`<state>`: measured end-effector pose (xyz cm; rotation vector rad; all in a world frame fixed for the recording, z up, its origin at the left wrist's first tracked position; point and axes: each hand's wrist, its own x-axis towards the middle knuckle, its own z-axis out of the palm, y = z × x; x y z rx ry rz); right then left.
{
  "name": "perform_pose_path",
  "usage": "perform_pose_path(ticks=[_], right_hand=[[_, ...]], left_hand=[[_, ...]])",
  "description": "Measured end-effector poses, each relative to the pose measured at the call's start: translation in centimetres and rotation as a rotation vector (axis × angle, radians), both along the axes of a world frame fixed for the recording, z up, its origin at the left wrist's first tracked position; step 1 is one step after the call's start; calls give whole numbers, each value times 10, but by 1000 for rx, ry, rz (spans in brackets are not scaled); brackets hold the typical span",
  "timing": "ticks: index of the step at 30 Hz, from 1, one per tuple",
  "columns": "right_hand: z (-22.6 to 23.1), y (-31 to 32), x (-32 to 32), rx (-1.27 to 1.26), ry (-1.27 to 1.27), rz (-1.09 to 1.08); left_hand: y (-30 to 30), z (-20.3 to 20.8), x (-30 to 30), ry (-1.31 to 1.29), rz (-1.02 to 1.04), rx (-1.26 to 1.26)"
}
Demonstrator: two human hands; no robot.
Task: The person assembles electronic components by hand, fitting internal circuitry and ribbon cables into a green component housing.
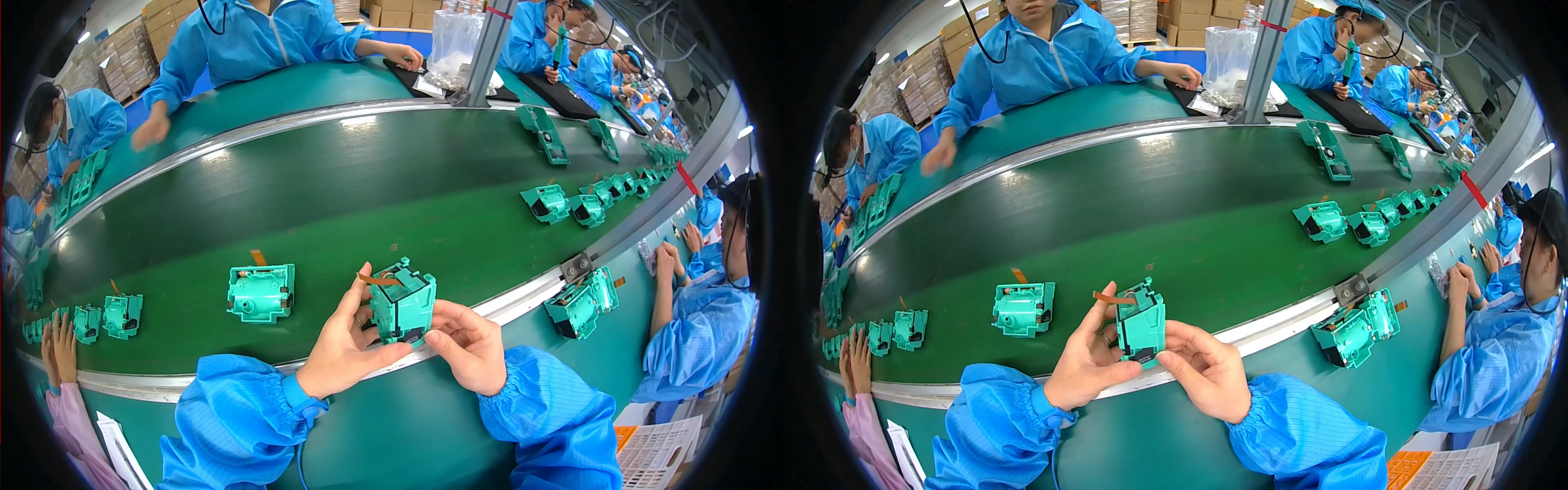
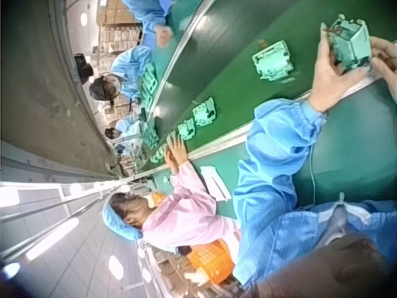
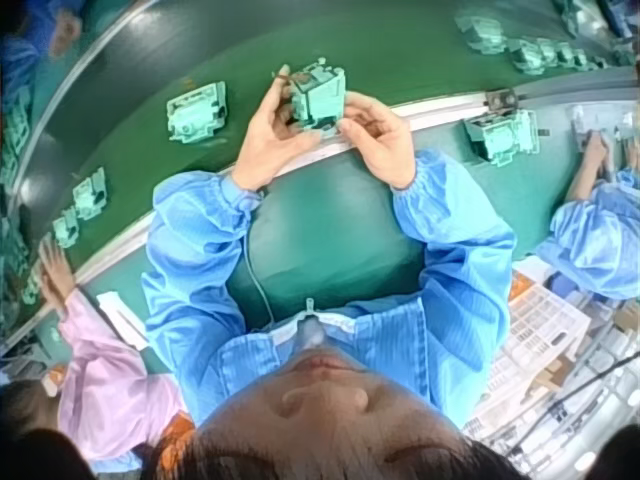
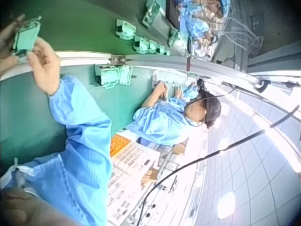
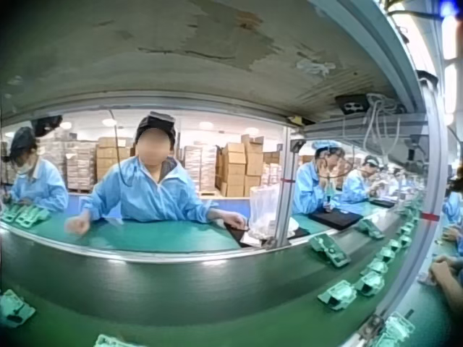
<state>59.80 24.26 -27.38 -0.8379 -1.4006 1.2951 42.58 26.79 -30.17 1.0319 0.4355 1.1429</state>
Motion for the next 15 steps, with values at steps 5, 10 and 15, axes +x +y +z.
perform_pose_path(ticks=[5,10,15], right_hand=[[-4,5,7,350,-241,-108],[-7,8,10,327,-199,-139],[-7,9,11,389,-263,-32]], left_hand=[[3,-6,-7,-246,-113,-214],[2,-8,-11,-522,-289,-491],[3,-3,-12,-551,-283,-586]])
